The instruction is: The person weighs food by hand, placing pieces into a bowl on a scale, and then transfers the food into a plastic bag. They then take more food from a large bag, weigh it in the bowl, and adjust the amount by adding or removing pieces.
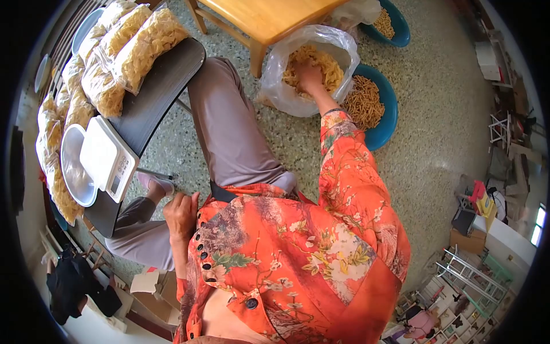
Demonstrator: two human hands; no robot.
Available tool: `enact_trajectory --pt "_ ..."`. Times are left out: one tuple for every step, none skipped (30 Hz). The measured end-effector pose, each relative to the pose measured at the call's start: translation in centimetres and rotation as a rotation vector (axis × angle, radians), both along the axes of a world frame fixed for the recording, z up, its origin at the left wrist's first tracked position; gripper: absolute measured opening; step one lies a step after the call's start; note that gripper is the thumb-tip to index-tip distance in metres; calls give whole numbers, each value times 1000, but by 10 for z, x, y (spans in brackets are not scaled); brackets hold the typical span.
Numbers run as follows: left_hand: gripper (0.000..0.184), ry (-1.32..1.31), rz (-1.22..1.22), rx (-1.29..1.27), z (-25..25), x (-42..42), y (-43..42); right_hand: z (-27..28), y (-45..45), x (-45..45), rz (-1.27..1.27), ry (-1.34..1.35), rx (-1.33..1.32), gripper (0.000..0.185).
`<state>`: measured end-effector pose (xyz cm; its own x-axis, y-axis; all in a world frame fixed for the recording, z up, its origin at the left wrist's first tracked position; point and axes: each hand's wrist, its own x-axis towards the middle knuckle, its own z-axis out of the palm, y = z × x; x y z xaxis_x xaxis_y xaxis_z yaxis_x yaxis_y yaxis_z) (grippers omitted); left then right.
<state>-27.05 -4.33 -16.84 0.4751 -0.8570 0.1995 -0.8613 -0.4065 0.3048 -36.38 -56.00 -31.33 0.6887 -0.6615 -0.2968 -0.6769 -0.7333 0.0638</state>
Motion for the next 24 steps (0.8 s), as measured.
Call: enact_trajectory --pt "36 -14 4 8 -1 0 1 -7 2 -1 -23 -66 2 78" --pt "36 -15 5 9 -1 0 2 -11 -3 -1 -22 -68 3 78" --pt "36 -22 3 14 -1 1 2 -12 -12 -1 -9 -114 47 72" --pt "36 -28 2 21 -1 2 4 -15 -18 -4 6 -159 93 66" --pt "36 -29 2 20 -3 2 6 -14 -21 -10 6 -160 92 66" --pt "36 -29 9 23 -5 2 7 -11 -26 -17 5 -294 94 60" --pt "36 -28 16 23 -6 3 7 -9 -31 -22 4 -427 93 55" --pt "36 -28 14 18 -7 4 6 -1 -30 -23 4 -427 87 55" --pt "36 -29 21 22 -8 4 7 6 -29 -28 -7 -487 57 53" --pt "36 -30 26 22 -8 6 6 17 -31 -30 -18 -546 22 52" --pt "36 -28 25 18 -10 6 5 25 -35 -32 -18 -544 18 52" --pt "36 -29 23 19 -11 6 4 33 -39 -33 2 -616 76 53" --pt "35 -31 20 21 -12 6 4 38 -41 -34 21 -688 137 54" --pt "35 -29 19 17 -13 5 3 38 -43 -35 22 -686 133 54" --pt "35 -33 15 18 -14 4 2 38 -45 -34 -3 -664 137 53" --pt "35 -38 11 21 -15 4 2 37 -47 -34 -30 -643 143 52" --pt "35 -41 11 17 -13 4 -1 35 -54 -34 -28 -646 138 52" --pt "35 -44 17 8 -13 4 -4 33 -64 -32 -145 -733 277 49" --pt "35 -43 20 4 -12 3 -5 29 -69 -34 -269 -811 421 47" --pt "35 -40 18 6 -12 2 -3 43 -59 -34 -272 -809 421 47" --pt "35 -43 23 9 -13 3 -5 60 -53 -31 -391 -860 482 45" --pt "35 -44 31 11 -14 2 -6 69 -53 -29 -508 -907 541 43" --pt "35 -40 34 8 -15 2 -6 71 -54 -27 -628 -1046 745 38" --pt "35 -41 27 0 -13 5 -7 71 -63 -31 -625 -1049 737 38"
